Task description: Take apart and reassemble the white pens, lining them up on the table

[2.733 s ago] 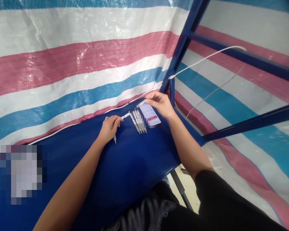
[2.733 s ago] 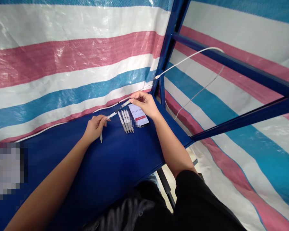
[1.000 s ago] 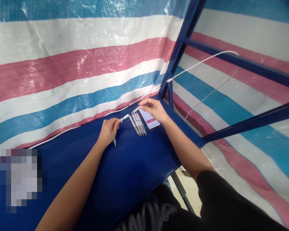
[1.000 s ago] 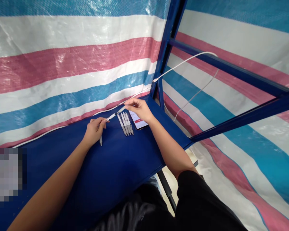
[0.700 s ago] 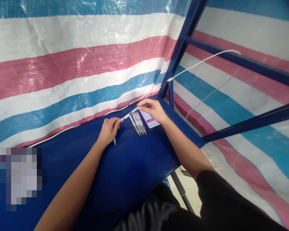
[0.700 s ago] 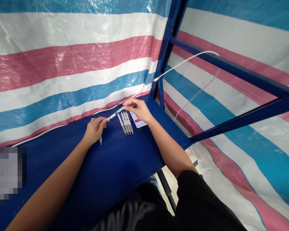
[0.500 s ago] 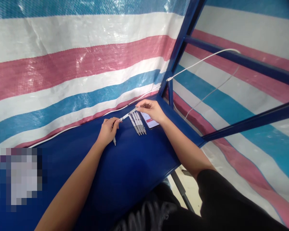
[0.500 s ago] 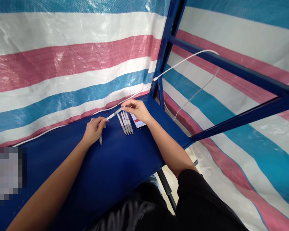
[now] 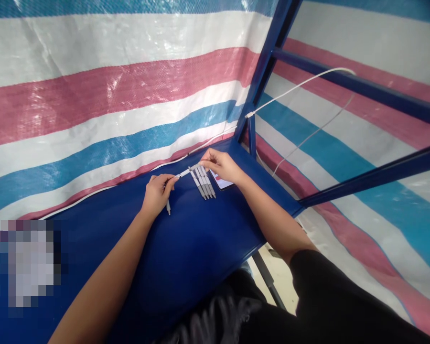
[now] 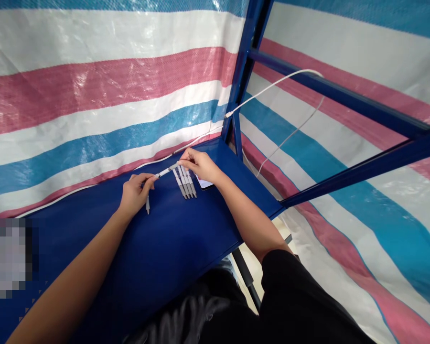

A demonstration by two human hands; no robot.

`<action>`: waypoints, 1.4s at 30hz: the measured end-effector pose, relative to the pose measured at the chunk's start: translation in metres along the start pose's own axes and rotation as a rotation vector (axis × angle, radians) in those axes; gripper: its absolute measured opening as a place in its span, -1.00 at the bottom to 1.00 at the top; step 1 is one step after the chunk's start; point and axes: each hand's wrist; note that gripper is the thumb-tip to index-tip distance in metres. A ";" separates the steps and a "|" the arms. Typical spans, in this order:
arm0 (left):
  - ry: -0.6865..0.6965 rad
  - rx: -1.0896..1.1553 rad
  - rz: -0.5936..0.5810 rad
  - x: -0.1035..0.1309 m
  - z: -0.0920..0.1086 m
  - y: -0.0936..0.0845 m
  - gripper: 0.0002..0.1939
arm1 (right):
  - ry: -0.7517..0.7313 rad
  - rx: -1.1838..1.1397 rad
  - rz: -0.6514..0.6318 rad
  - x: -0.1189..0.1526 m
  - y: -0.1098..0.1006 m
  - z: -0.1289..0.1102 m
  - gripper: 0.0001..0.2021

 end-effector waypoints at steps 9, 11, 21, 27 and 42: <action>-0.007 0.081 0.012 0.000 0.000 -0.002 -0.68 | -0.014 0.280 -0.057 0.002 0.006 -0.011 -0.36; -0.015 0.076 0.037 0.000 0.001 -0.002 -0.70 | 0.000 0.314 -0.052 0.002 0.009 -0.011 -0.30; 0.044 0.092 0.097 0.002 0.002 0.002 -0.75 | 0.148 0.065 -0.090 0.002 -0.002 -0.009 -0.40; 0.061 0.073 0.066 0.002 0.000 0.003 -0.77 | 0.128 0.215 -0.151 0.002 -0.005 -0.008 -0.29; 0.114 0.046 0.107 0.001 0.002 0.003 -0.88 | 0.050 0.158 -0.174 0.001 -0.011 0.001 -0.52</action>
Point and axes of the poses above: each hand's wrist, its own x-axis away from the middle knuckle, its own y-axis out of the palm, z = x × y, and after that the axes turned 4 degrees about -x, right-handed
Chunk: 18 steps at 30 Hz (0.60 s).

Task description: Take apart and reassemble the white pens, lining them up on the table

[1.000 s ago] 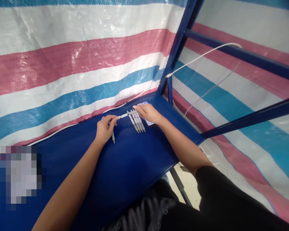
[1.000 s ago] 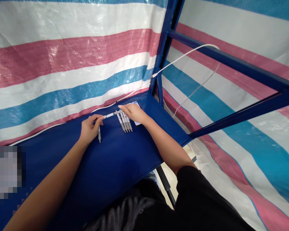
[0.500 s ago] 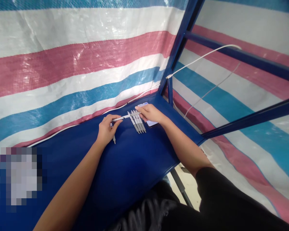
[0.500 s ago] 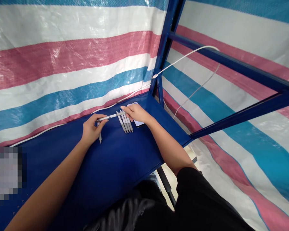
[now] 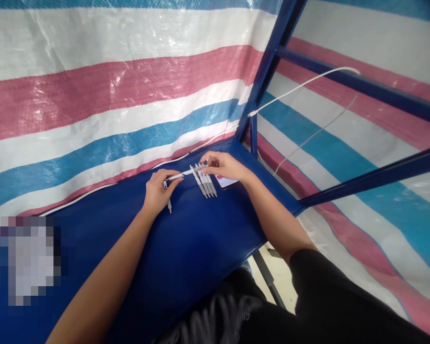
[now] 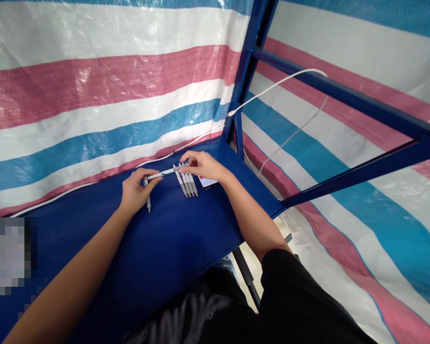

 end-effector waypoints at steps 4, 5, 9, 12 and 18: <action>0.030 -0.022 0.012 0.000 -0.002 0.001 -0.93 | 0.067 0.051 -0.050 0.000 0.001 -0.001 -0.46; 0.031 -0.027 0.007 0.000 -0.002 0.001 -0.93 | 0.089 0.070 -0.054 0.000 0.002 -0.002 -0.44; -0.006 -0.054 -0.012 -0.001 -0.004 0.001 -0.94 | 0.068 0.055 -0.146 0.003 0.003 -0.006 -0.57; -0.003 -0.089 -0.021 -0.001 -0.005 0.002 -0.93 | 0.012 0.095 -0.174 0.003 0.005 -0.008 -0.54; 0.005 -0.086 -0.005 0.002 -0.002 0.004 -0.90 | 0.069 0.122 -0.119 0.002 0.005 -0.013 -0.29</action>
Point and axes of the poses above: each hand's wrist, its own x-axis away from the middle knuckle, its own y-axis out of the palm, z = x × y, and after that the axes turned 4 degrees about -x, right-handed
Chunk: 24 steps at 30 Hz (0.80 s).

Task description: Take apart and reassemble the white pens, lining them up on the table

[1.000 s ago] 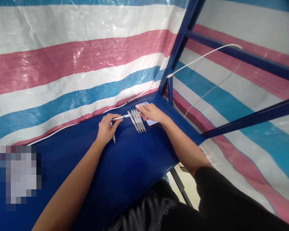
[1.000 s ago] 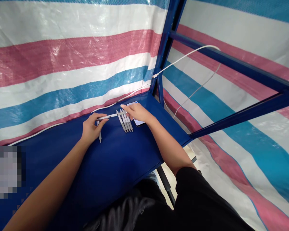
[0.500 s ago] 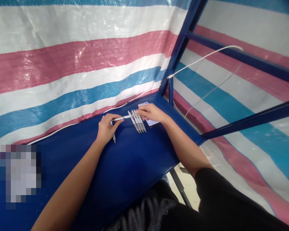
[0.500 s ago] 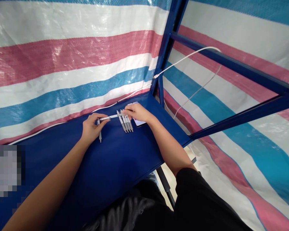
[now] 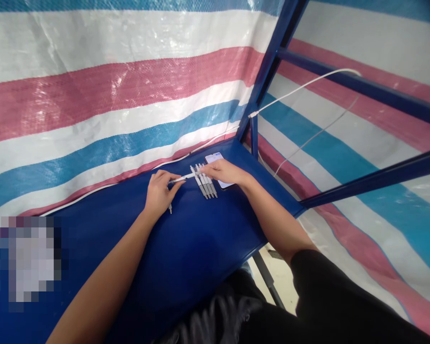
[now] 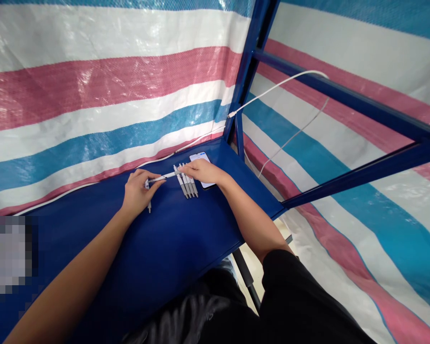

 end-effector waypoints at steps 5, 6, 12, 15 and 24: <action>-0.142 0.352 -0.111 -0.013 -0.002 -0.016 -0.74 | 0.151 -0.048 -0.201 0.006 -0.007 -0.009 -0.27; -0.181 0.454 -0.103 -0.017 -0.003 -0.020 -0.71 | 0.131 -0.061 -0.275 0.007 -0.006 -0.012 -0.30; -0.300 0.784 -0.021 -0.026 0.011 -0.019 -0.51 | 0.091 -0.061 -0.347 0.006 0.020 -0.029 -0.26; -0.370 0.853 -0.012 -0.020 0.023 -0.007 -0.32 | 0.091 -0.049 -0.291 0.004 0.032 -0.032 -0.20; -0.551 0.812 0.082 -0.046 0.033 -0.009 -0.45 | 0.072 -0.151 0.107 0.001 0.012 -0.014 -0.27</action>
Point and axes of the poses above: each hand's wrist, its own x-axis away from the middle knuckle, its own y-axis out of the palm, z = x × y, and after that the axes turned 4 degrees about -x, right-handed
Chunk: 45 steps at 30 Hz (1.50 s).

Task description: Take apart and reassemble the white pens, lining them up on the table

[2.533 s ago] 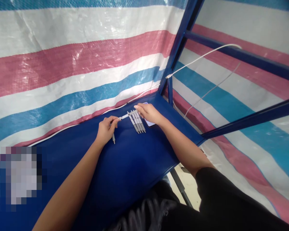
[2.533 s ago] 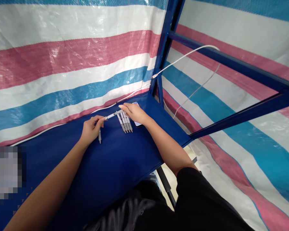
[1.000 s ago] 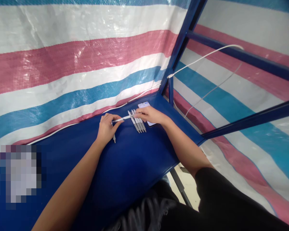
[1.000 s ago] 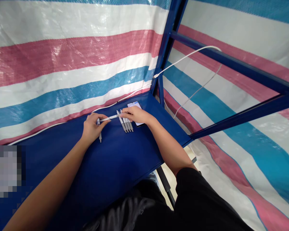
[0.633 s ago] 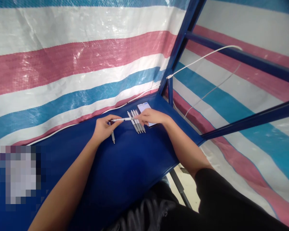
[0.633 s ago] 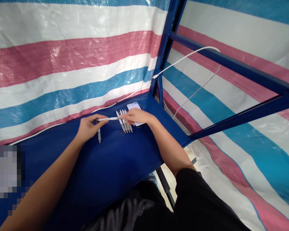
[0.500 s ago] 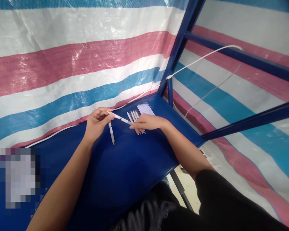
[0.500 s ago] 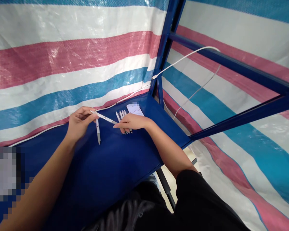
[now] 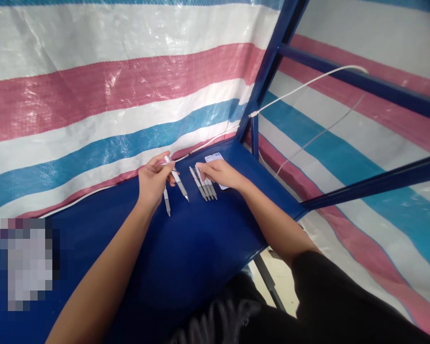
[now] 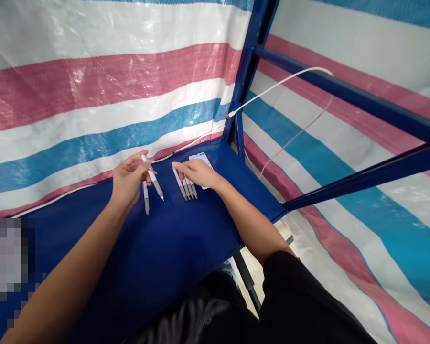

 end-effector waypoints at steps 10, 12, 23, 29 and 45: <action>-0.056 -0.008 -0.009 -0.020 -0.038 0.022 -0.46 | -0.066 -0.130 0.222 -0.006 -0.010 0.010 -0.28; -0.053 0.000 -0.029 -0.018 -0.045 0.021 -0.44 | -0.072 -0.129 0.257 -0.006 -0.010 0.010 -0.27; -0.049 -0.095 -0.119 -0.007 -0.034 0.023 -0.62 | -0.108 -0.158 0.414 -0.012 -0.012 0.021 -0.25; -0.047 -0.131 -0.151 -0.003 -0.030 0.028 -0.60 | -0.123 -0.104 0.555 -0.011 -0.018 0.021 -0.24; -0.115 -0.161 -0.096 0.000 -0.033 0.028 -0.60 | -0.143 -0.100 0.555 -0.010 -0.023 0.020 -0.24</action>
Point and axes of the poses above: each hand's wrist, its own x-axis away from the middle knuckle, its own y-axis out of the palm, z = x × y, and after that the axes turned 4 degrees about -x, right-handed
